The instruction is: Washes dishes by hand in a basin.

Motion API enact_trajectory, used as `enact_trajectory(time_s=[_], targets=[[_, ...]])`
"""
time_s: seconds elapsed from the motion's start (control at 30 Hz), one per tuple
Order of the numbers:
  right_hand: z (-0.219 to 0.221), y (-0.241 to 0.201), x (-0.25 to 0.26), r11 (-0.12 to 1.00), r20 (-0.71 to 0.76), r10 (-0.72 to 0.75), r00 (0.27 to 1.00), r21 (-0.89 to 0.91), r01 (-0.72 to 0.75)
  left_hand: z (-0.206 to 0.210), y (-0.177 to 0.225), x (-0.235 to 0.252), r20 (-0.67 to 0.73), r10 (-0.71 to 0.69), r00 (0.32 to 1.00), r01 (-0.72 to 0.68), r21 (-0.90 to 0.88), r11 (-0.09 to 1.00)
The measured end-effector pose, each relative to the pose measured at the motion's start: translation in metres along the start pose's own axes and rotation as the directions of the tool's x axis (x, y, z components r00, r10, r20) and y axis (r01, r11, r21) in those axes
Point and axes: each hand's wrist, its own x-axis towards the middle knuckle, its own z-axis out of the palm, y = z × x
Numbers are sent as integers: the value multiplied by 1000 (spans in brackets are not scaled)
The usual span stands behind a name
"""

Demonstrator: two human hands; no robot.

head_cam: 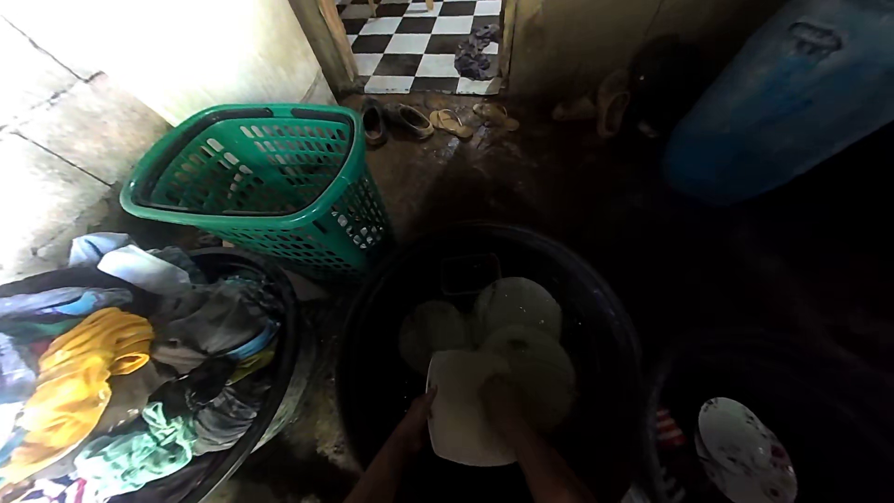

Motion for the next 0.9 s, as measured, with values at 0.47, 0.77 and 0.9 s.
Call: enact_trajectory(time_s=[0.47, 0.77, 0.9], targets=[[23, -69, -18, 812, 148, -432, 889, 492, 313, -1, -17, 13, -75, -59, 995, 45, -171, 984], [-80, -69, -75, 894, 134, -434, 891, 186, 408, 0, 40, -15, 3, -14, 1000, 15, -207, 978], [-161, -50, -90, 604, -100, -237, 966, 764, 227, 2, 61, -33, -66, 187, 980, -194, -131, 972]])
